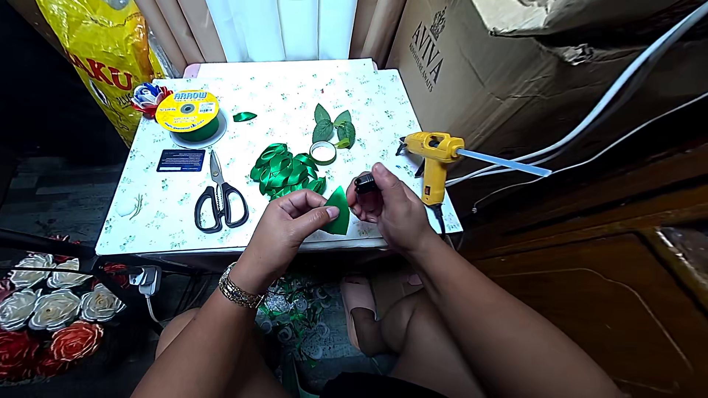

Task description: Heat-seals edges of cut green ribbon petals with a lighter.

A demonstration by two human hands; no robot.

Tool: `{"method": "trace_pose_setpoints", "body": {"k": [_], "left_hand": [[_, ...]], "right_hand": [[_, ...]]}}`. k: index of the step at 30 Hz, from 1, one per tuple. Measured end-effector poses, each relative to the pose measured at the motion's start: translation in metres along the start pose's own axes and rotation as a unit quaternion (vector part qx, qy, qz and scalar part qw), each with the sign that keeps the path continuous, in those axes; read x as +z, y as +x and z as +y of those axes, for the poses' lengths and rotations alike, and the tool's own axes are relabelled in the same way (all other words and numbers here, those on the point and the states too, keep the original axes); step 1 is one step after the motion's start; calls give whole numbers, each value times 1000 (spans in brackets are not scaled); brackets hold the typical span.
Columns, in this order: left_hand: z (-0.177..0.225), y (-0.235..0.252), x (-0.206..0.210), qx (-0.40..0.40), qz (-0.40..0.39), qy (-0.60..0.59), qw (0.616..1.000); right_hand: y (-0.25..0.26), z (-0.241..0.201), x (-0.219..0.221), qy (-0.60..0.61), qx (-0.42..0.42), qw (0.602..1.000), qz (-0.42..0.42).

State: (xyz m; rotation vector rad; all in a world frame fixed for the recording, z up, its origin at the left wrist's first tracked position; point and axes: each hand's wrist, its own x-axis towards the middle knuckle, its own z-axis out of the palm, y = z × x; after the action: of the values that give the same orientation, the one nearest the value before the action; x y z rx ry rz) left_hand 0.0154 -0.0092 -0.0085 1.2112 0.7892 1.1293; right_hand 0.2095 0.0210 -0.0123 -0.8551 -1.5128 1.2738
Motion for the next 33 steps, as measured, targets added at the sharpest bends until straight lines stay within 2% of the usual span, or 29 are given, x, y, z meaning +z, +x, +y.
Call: {"method": "trace_pose_setpoints", "body": {"k": [9,33], "left_hand": [[-1,-2,2,8,-14,-22,1000],[11,-2,-9,35,45,-27,998]], "right_hand": [[-2,-2,7,-119,-20,992,25],[-1,10,3,-160,-93,978,-100]]}}
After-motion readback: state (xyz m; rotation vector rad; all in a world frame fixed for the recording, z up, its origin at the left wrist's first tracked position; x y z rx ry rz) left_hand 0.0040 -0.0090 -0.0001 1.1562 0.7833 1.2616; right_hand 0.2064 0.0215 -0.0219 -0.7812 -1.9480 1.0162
